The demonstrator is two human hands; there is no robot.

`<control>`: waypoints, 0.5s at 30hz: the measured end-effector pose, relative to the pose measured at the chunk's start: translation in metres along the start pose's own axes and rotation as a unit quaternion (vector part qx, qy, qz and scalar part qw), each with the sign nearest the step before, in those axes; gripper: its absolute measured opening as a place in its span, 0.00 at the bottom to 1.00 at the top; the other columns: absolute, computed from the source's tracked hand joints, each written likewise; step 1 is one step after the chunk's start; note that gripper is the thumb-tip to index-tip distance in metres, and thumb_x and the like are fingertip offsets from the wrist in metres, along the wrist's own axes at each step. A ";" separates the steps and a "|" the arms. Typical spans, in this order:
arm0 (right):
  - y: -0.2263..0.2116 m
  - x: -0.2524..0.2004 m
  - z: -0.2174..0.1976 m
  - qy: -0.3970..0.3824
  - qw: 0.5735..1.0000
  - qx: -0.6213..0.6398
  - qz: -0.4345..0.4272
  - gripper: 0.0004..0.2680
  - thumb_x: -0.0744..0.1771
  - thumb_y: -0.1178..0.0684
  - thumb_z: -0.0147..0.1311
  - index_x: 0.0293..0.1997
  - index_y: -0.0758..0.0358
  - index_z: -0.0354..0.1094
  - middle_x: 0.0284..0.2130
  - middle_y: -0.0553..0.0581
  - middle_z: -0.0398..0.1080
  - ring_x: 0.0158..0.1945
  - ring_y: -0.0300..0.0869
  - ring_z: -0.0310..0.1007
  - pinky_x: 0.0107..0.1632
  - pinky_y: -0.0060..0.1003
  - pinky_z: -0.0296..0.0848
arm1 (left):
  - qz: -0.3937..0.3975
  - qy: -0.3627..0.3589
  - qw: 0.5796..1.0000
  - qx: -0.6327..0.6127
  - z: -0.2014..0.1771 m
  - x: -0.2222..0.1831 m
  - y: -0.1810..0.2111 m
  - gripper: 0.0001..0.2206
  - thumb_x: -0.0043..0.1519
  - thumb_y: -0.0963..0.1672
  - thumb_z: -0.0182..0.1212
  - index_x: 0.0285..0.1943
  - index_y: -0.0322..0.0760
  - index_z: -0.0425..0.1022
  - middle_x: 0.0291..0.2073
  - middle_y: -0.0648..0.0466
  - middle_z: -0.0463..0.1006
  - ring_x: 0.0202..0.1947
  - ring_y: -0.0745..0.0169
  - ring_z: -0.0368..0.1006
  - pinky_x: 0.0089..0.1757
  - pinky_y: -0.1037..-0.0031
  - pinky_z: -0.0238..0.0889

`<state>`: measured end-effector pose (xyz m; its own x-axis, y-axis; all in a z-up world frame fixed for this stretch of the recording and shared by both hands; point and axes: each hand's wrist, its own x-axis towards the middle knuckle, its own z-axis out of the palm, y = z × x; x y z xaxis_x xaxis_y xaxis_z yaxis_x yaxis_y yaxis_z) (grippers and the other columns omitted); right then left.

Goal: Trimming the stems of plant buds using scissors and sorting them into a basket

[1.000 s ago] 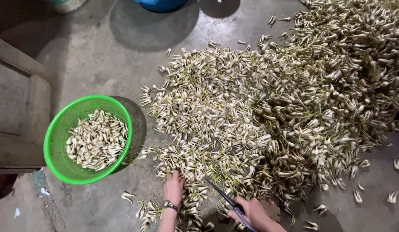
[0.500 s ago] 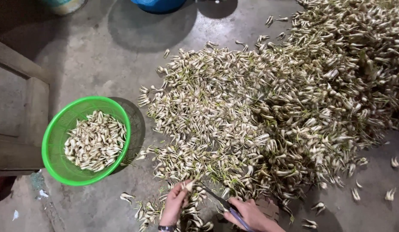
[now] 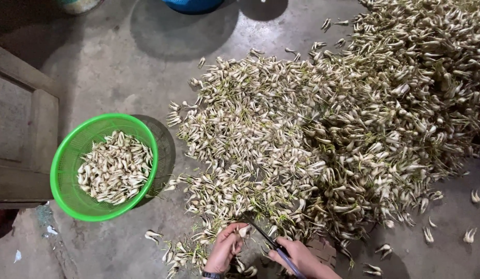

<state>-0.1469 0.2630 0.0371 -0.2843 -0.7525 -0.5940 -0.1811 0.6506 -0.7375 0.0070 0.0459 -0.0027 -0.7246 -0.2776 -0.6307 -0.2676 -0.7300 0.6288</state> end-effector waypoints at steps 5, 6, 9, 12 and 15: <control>0.022 0.009 0.006 0.037 0.999 -0.029 -0.019 0.12 0.66 0.36 0.55 0.38 0.52 0.69 0.21 0.45 0.74 0.21 0.37 0.72 0.28 0.29 0.68 | 0.034 -0.054 0.975 -0.213 -0.032 0.026 -0.011 0.09 0.60 0.46 0.53 0.38 0.35 0.66 0.39 0.39 0.76 0.33 0.53 0.73 0.24 0.74 0.69; 0.030 0.011 0.008 0.052 0.997 -0.033 -0.035 0.13 0.66 0.34 0.56 0.36 0.51 0.68 0.19 0.44 0.75 0.19 0.37 0.72 0.26 0.29 0.67 | 0.043 -0.012 0.972 -0.229 -0.037 0.032 -0.007 0.14 0.62 0.50 0.57 0.28 0.40 0.65 0.34 0.44 0.78 0.24 0.60 0.74 0.20 0.78 0.66; 0.033 0.016 0.008 0.033 0.999 -0.007 -0.018 0.14 0.66 0.34 0.55 0.39 0.53 0.69 0.19 0.44 0.77 0.19 0.32 0.78 0.23 0.25 0.72 | 0.066 0.277 0.914 0.288 -0.041 0.060 0.032 0.15 0.61 0.52 0.60 0.35 0.37 0.73 0.21 0.57 0.68 0.16 0.71 0.59 0.22 0.81 0.58; 0.031 0.015 0.008 0.027 0.999 -0.014 0.013 0.14 0.66 0.32 0.52 0.37 0.50 0.70 0.18 0.41 0.72 0.19 0.32 0.70 0.26 0.25 0.67 | 0.000 0.344 0.756 0.557 -0.043 0.069 0.052 0.15 0.62 0.50 0.61 0.47 0.37 0.66 0.28 0.54 0.77 0.22 0.68 0.71 0.29 0.79 0.73; 0.052 0.026 0.020 0.028 0.998 -0.021 -0.059 0.12 0.68 0.38 0.54 0.38 0.56 0.70 0.19 0.43 0.73 0.16 0.29 0.68 0.17 0.21 0.66 | -0.007 0.382 0.699 0.605 -0.053 0.055 0.057 0.20 0.60 0.51 0.62 0.54 0.40 0.64 0.29 0.56 0.77 0.22 0.67 0.74 0.26 0.78 0.71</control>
<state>-0.1453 0.2752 -0.0228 -0.3109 -0.8185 -0.4831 -0.2556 0.5616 -0.7869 -0.0146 -0.0442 -0.0254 -0.2899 -0.8650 -0.4095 -0.9471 0.1977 0.2529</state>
